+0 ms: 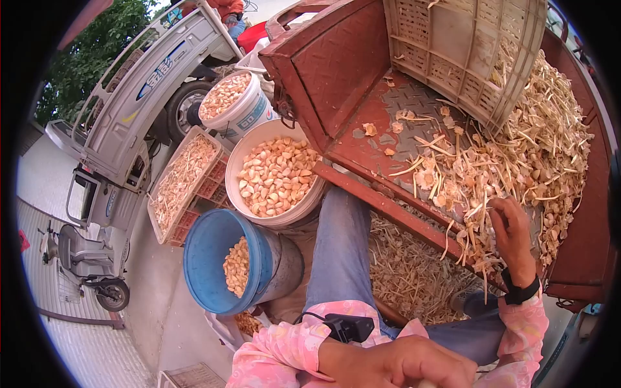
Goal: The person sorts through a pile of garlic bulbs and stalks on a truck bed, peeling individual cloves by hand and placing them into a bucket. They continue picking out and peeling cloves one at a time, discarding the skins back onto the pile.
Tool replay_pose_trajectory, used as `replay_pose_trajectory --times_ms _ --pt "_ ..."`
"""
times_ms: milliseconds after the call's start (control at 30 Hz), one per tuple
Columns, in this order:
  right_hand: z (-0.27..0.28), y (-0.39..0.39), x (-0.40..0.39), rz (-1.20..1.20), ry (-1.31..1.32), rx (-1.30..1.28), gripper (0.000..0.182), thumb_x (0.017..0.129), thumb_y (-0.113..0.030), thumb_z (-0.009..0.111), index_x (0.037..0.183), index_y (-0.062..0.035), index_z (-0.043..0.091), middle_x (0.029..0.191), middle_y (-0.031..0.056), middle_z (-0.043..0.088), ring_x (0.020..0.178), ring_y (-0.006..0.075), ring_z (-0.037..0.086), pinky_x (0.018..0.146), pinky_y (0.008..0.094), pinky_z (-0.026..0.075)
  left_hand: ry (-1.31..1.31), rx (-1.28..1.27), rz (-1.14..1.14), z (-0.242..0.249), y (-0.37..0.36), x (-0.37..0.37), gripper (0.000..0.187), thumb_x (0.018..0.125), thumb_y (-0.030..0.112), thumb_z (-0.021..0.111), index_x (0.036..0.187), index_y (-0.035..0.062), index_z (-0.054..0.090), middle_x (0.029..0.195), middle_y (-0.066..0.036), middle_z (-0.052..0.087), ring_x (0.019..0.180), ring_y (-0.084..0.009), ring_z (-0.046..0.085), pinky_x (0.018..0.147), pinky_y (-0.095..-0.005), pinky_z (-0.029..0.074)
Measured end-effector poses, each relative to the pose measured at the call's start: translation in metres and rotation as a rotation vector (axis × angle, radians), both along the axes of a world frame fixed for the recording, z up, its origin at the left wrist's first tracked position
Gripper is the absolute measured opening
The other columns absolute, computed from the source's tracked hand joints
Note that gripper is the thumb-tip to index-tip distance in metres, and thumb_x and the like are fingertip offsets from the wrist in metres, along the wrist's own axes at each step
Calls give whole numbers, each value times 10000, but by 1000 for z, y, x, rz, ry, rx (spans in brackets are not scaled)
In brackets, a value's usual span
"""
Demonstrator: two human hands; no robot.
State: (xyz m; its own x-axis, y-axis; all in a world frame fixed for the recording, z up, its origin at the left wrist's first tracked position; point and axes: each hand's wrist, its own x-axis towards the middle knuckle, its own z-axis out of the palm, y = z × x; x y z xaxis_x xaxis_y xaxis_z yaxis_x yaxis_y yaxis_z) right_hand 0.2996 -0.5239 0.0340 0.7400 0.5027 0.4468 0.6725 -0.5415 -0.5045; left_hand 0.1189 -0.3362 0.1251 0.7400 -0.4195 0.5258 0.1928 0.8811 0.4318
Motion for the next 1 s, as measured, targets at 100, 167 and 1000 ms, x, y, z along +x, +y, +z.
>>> replay_pose_trajectory --times_ms 100,167,1000 --pt "2 4 -1 -13 47 0 120 798 39 575 914 10 562 756 125 540 613 246 504 542 326 382 -55 25 103 2 10 -5 264 848 107 651 1043 -68 623 879 -129 615 754 -187 557 656 -281 425" --pt "0 10 0 6 1 24 106 817 44 551 915 4 553 741 104 520 596 211 485 535 304 363 -65 9 157 2 13 -9 268 850 110 648 1046 -70 620 873 -125 616 747 -185 552 650 -280 423" --pt "-21 15 4 42 7 -29 119 815 40 544 930 8 552 751 120 499 632 247 508 567 321 387 684 2035 1422 -159 379 53 243 799 222 610 859 4 700 753 -173 658 731 -258 648 687 -361 487"
